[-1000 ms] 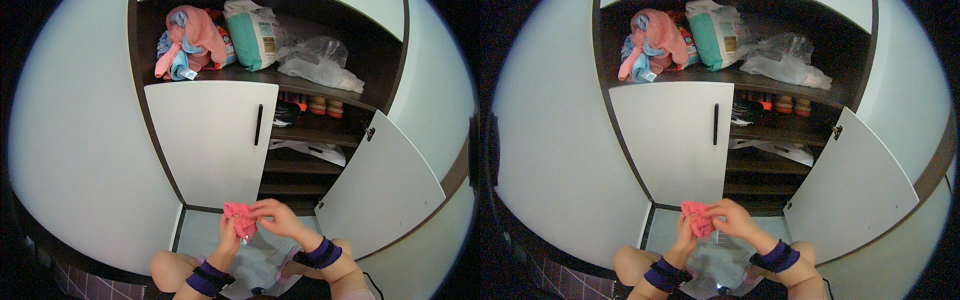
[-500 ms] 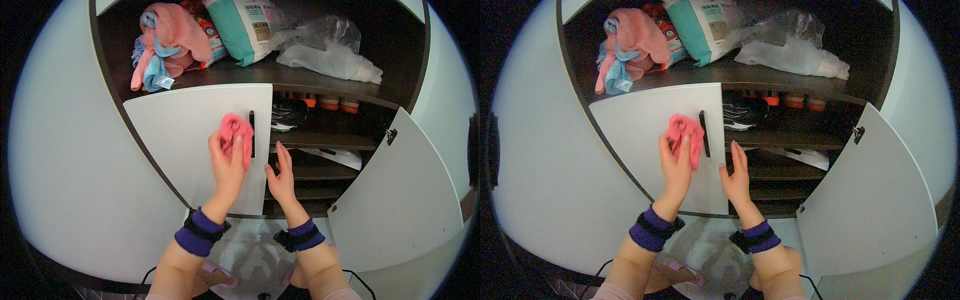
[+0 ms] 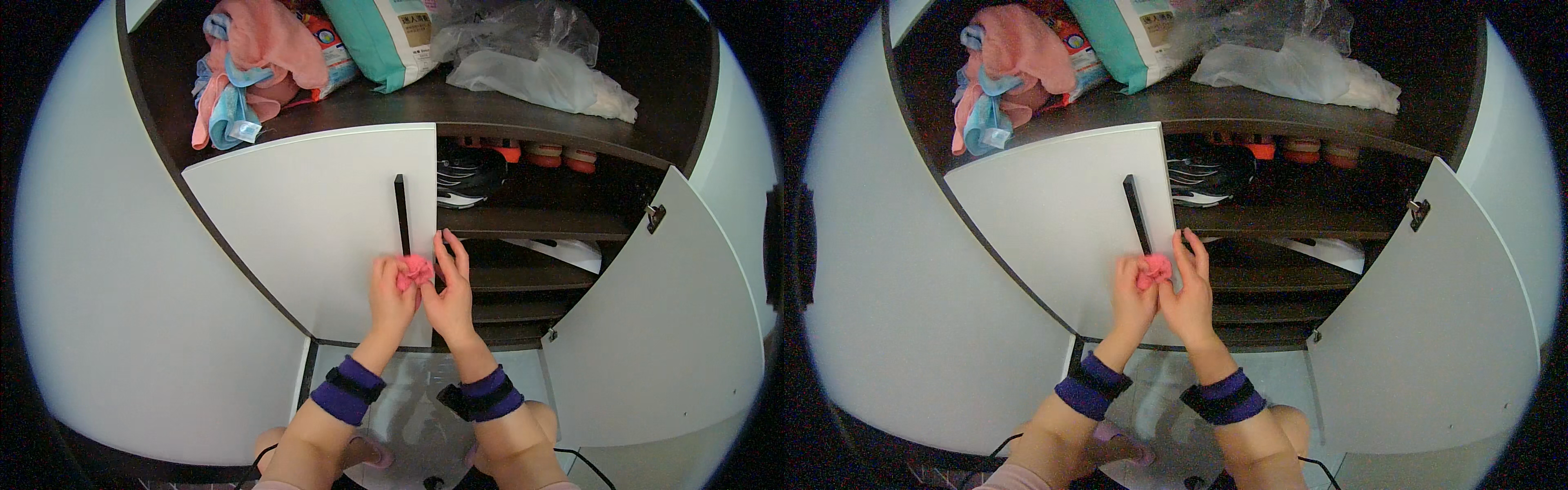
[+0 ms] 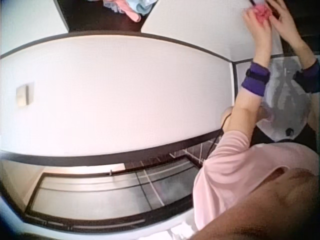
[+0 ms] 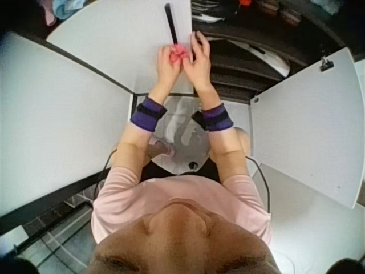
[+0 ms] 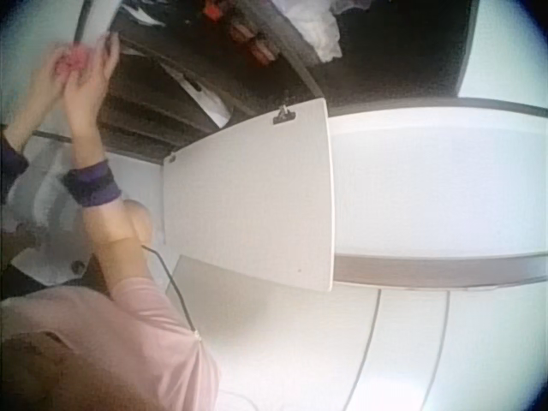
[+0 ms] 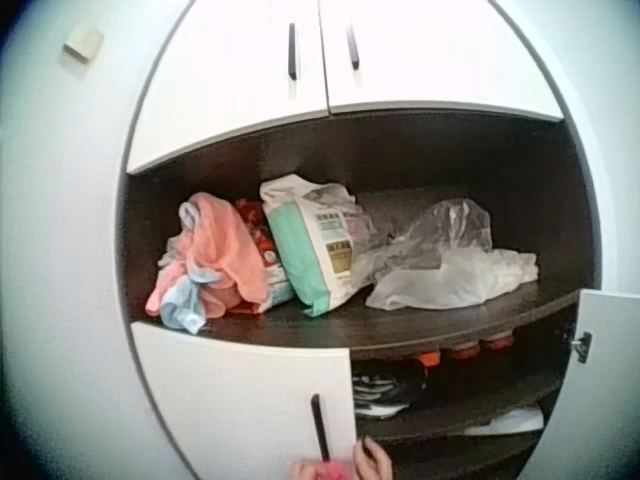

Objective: The person wipes a white cabinet door and its handle with a pink cloth while sitting on a stool, then uses the same cloth to clean the tiled floor.

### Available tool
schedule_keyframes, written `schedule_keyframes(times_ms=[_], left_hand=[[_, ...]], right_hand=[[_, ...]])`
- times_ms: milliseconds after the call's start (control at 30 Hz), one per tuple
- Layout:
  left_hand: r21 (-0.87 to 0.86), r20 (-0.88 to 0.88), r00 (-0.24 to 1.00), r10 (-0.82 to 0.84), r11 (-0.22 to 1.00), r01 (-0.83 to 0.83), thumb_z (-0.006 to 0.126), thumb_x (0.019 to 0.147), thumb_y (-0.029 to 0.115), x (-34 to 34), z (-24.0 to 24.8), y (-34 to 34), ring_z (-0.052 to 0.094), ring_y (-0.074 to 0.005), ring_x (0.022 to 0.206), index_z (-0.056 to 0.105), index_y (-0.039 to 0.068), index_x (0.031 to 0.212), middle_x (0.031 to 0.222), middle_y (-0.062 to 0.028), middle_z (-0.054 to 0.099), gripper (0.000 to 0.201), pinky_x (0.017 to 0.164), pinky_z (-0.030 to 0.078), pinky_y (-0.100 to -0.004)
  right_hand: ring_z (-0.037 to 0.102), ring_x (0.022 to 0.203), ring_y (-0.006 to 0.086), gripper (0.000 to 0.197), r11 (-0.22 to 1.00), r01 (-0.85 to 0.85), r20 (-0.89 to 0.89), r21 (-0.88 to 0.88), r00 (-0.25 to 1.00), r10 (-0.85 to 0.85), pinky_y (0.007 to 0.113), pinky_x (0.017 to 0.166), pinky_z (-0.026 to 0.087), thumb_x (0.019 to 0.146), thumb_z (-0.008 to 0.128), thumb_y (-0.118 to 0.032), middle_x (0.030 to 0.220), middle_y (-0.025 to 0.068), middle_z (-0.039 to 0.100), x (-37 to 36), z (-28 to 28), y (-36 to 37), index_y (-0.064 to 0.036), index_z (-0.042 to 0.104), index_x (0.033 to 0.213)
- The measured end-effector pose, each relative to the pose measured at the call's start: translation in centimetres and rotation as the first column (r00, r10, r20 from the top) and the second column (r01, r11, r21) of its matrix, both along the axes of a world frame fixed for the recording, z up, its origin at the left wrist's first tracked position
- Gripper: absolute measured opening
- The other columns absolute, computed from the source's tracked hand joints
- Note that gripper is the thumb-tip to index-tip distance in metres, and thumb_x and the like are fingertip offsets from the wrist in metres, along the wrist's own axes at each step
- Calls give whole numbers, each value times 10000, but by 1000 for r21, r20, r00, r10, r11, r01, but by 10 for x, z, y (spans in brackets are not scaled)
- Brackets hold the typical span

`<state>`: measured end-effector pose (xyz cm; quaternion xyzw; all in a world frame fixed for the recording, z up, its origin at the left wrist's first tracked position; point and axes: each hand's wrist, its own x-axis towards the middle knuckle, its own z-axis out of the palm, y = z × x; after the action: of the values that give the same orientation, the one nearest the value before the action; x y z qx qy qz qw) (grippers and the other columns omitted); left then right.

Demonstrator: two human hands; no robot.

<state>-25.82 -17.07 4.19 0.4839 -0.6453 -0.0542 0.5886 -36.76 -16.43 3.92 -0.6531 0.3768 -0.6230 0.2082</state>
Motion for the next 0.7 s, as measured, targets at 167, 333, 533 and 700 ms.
schedule_keyframes(times_ms=[167, 333, 533, 700], left_hand=[[-99, -129, 992, 8, 995, -21, 542, 691, -49, 7, -2, 15, 446, -296, 881, 463, 21, 870, 896, -112, 454, 208, 784, 392, -361], [-225, -126, 987, 101, 966, -128, 616, 804, 102, 0, 63, -1, 437, -233, 859, 484, 20, 939, 908, -94, 433, 206, 782, 371, -308], [-61, -320, 947, -13, 998, -7, 623, 815, 119, 1, 29, -10, 474, -216, 836, 513, 16, 924, 914, -90, 451, 186, 759, 399, -310], [-19, -433, 901, -22, 1000, 15, 624, 812, 108, -7, 30, 0, 474, -201, 803, 515, 8, 912, 891, -84, 450, 178, 743, 400, -295]], right_hand=[[401, 1187, 211, 732, 999, -30, -14, 45, 999, 30, 283, 899, 414, 689, 476, 119, 1297, 97, 357, 1, -2, -1, -131, 360, 1368], [420, 1145, 196, 760, 995, -52, 6, 86, 999, 51, 281, 908, 402, 680, 478, 123, 1274, 90, 368, -4, 0, 1, -150, 347, 1377], [428, 1126, 193, 769, 992, -68, 13, 109, 998, 67, 291, 907, 401, 674, 487, 117, 1271, 85, 372, -2, -1, 1, -165, 351, 1376], [456, 1145, 305, 766, 995, -56, 31, 87, 998, 53, 315, 951, 384, 649, 520, 64, 1243, 160, 411, -4, -2, 1, -144, 358, 1368]])
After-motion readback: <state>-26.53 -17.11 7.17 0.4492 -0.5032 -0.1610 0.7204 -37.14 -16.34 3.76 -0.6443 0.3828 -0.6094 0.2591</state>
